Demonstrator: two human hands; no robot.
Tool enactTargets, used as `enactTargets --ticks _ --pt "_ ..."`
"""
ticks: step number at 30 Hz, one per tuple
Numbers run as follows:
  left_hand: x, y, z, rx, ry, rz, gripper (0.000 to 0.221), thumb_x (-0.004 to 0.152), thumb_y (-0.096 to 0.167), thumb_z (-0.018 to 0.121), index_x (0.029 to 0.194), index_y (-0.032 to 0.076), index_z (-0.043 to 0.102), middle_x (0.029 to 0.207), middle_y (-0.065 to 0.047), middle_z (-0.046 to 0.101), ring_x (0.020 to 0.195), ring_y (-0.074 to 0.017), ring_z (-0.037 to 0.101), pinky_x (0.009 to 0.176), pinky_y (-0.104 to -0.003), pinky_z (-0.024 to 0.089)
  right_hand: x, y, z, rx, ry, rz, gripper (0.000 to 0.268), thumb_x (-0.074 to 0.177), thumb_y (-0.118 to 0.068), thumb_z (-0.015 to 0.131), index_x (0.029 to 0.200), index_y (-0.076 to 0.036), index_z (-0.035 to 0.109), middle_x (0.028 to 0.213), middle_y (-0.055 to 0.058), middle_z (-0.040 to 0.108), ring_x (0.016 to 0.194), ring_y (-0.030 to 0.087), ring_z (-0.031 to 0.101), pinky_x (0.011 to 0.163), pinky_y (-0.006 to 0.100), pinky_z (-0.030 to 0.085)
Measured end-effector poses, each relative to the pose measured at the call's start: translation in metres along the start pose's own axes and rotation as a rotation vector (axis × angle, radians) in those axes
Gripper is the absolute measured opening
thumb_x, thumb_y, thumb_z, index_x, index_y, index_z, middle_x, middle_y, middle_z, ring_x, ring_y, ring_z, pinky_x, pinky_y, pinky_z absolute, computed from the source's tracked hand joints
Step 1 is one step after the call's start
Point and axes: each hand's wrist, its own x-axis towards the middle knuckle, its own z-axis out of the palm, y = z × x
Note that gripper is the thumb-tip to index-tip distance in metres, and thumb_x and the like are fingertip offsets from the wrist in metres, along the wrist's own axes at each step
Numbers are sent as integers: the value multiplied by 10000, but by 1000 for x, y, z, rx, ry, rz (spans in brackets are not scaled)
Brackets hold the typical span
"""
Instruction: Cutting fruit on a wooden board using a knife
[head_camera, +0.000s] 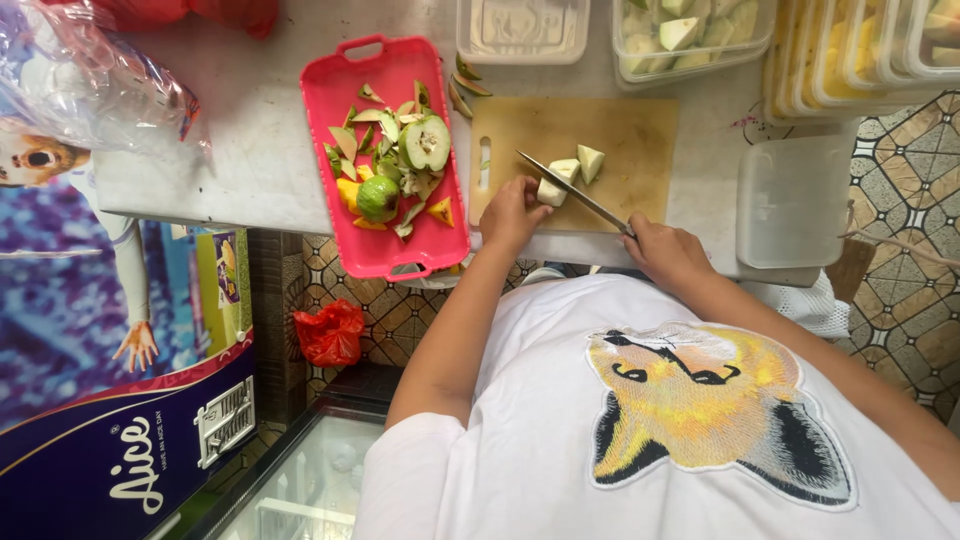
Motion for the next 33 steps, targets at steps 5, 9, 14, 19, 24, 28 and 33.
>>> enactTargets --ticks 5,9,14,19,24,28,33 --pt "-18 45 -27 91 -29 84 974 737 310 921 1493 160 326 1384 -144 433 1251 -478 567 1032 -626 532 -19 9 -1 167 90 40 312 1081 -455 473 1187 -163 497 912 223 741 901 448 740 782 547 577" --pt "13 43 -3 197 -98 247 1123 716 213 950 1579 164 234 1426 -180 393 1278 -504 544 1052 -642 527 -22 20 0 243 214 156 316 1117 -441 456 1225 -145 480 912 255 728 895 469 726 766 579 561" --pt "36 41 1 289 -163 289 919 672 217 963 1414 154 424 1284 -150 430 1032 -508 684 916 -576 612 -8 32 9 174 261 186 320 1084 -329 522 1330 -133 463 1030 224 704 917 462 725 755 572 587" --pt "34 40 2 309 -125 357 791 692 200 941 1297 106 441 1168 -158 473 963 -513 702 883 -559 609 21 24 10 27 345 125 381 1024 -254 647 1341 -98 504 1067 147 582 920 420 715 715 543 615" --pt "26 35 0 241 -110 301 747 746 222 892 1316 95 426 1154 -183 537 1010 -513 683 918 -580 581 63 7 -3 -267 636 -54 339 849 -346 798 1119 -183 674 1063 77 554 1036 316 556 817 474 463" --pt "12 29 -2 204 -82 269 725 767 224 871 1325 99 425 1161 -178 550 1037 -510 676 920 -588 575 103 -20 -9 -141 620 -115 370 879 -388 765 1163 -163 686 1007 85 555 1030 313 529 834 483 428" --pt "-19 27 -29 -63 3 95 684 793 289 839 1330 127 448 1238 -165 565 1163 -461 631 960 -584 548 125 -40 -7 -158 532 -147 352 784 -354 808 1024 -128 684 985 113 532 1026 323 498 823 471 390"
